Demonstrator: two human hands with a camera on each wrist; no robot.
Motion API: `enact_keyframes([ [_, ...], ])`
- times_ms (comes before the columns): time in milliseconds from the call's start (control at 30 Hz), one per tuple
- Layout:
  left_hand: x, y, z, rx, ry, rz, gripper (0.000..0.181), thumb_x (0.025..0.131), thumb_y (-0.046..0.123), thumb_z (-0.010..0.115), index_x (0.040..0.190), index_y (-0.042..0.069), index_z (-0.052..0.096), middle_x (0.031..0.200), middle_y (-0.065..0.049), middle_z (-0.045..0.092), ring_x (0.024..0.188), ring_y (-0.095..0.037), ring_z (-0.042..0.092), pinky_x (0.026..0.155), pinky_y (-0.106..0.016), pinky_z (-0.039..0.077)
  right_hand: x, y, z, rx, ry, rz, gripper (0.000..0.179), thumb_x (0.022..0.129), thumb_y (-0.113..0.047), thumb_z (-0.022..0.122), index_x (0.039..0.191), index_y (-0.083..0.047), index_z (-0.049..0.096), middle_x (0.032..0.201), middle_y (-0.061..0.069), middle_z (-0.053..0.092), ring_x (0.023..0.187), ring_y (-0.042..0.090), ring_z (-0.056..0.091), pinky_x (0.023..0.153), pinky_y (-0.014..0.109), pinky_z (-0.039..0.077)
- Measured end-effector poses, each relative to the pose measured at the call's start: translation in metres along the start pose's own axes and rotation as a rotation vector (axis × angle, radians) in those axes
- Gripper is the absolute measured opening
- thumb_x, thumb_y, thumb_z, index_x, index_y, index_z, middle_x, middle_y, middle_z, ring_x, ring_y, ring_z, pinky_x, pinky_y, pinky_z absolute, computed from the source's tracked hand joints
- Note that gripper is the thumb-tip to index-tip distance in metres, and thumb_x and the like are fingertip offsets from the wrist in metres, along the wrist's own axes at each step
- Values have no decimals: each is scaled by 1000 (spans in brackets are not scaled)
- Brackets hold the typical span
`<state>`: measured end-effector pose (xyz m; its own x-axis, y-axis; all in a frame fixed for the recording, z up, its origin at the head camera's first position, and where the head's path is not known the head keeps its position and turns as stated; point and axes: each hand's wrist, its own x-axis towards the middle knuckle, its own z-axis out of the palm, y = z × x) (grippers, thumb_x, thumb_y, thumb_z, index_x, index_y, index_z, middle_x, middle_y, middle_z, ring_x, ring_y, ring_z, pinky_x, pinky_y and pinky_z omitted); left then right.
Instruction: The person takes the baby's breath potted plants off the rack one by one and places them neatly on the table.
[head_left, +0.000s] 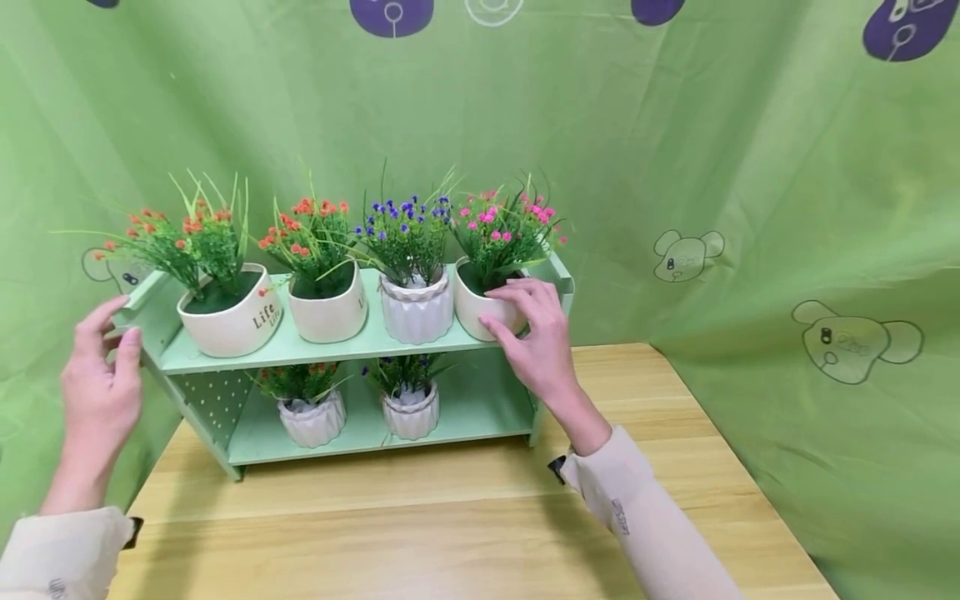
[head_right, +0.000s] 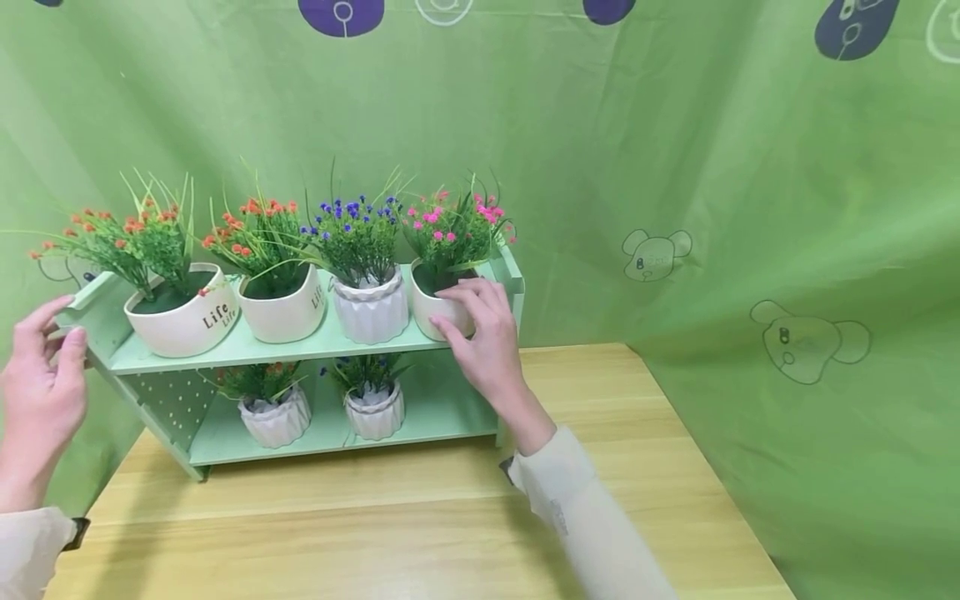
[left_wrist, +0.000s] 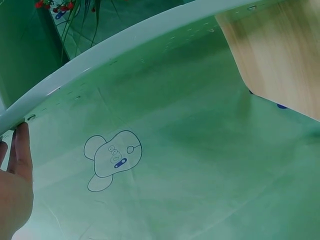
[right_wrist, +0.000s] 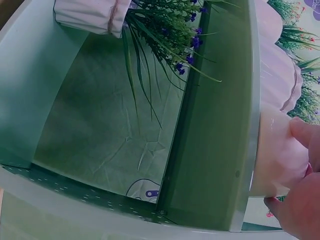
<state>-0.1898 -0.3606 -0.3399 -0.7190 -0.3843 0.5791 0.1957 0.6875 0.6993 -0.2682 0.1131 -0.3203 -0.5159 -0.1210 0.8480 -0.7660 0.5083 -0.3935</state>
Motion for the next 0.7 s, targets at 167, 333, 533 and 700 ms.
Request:
enact_keyframes([
  [167,-1,0,0,4,8,12,45,102,20,43,143,37,36,130,-15,53,109,-7,51,79,-1,45,-1,-2,-5,23,14,-19,28,76,-17,82,101,-10,72,109,11,66,111,25,52,95,44,47],
  [333,1,0,1,5,12,24,45,102,21,44,143,37,36,132,-15,53,109,-6,51,80,-3,46,-1,-6,-13,32,40,-33,28,74,-16,83,100,-9,72,108,11,66,111,23,53,97,41,46],
  [533,-1,0,2,5,29,44,44,102,20,44,143,36,38,128,-16,54,106,-3,51,77,0,44,-4,-14,-22,44,64,-54,28,74,-15,83,98,-9,73,107,10,66,111,23,54,97,40,47],
  [700,-1,0,1,9,32,47,45,102,20,44,143,36,37,127,-16,54,106,-3,50,76,1,43,-11,-20,-31,56,79,-65,27,73,-14,84,98,-10,73,107,8,67,112,21,54,96,38,48],
])
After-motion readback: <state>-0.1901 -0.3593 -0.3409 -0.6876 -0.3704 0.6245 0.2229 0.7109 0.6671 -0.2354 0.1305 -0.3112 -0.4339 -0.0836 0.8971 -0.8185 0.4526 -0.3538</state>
